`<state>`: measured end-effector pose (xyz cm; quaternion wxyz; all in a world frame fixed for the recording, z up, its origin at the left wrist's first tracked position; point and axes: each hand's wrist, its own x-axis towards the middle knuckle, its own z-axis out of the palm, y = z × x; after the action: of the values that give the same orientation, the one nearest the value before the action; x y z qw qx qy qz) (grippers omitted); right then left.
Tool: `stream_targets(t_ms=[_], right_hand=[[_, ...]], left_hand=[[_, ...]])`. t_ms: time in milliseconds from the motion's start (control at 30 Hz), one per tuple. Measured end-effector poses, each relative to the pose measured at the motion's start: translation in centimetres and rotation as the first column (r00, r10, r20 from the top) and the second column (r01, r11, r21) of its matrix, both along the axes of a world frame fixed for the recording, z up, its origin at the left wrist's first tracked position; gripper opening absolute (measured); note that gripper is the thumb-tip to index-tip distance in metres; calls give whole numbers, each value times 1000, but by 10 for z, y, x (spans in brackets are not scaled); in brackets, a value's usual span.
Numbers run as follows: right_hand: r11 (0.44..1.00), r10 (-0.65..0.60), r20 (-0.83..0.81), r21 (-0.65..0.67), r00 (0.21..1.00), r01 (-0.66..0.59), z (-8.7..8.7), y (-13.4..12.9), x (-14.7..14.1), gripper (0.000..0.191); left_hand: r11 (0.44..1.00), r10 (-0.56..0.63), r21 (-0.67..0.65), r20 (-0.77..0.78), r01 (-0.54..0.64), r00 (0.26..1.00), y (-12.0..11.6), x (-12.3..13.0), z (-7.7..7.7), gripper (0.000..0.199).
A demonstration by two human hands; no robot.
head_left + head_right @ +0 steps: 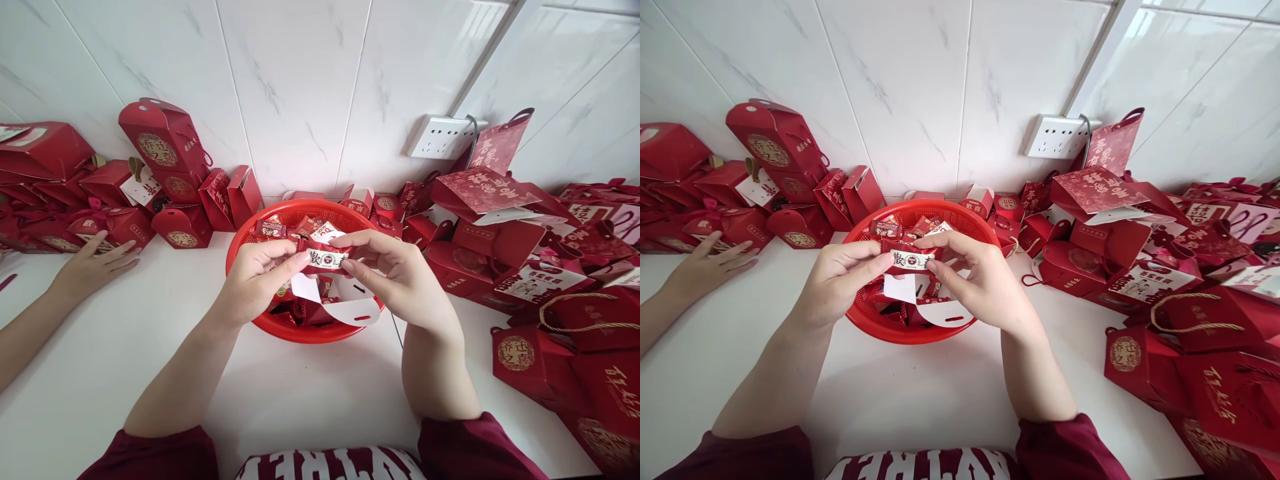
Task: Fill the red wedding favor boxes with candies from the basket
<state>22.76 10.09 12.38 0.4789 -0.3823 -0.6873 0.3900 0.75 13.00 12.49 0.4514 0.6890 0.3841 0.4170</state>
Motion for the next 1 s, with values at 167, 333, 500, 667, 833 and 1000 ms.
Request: stream_targets(t_ms=[167,333,500,667,833,1000], right_hand=[[996,-57,-116,-73,992,49,-1,4,1,22],[994,-96,-94,-53,991,91,-2,7,5,17],[967,-250,124,89,960,240,0,5,6,14],[835,-512,213,353,832,423,4,3,10,5],[787,-572,283,454,770,418,17,-21,14,7],[721,-621,299,580,725,379,23,-55,0,12]], left_hand=[[1000,7,-15,9,-7,1000,2,0,-2,22],[999,-28,-17,2,28,1000,6,-1,-4,20],[991,59,129,-170,-38,984,11,-1,-4,25],[992,-33,84,-555,96,831,14,-2,-11,26],[958,-254,-117,-770,261,586,15,-1,-18,58],[954,-250,-87,-760,286,600,14,0,-15,67]])
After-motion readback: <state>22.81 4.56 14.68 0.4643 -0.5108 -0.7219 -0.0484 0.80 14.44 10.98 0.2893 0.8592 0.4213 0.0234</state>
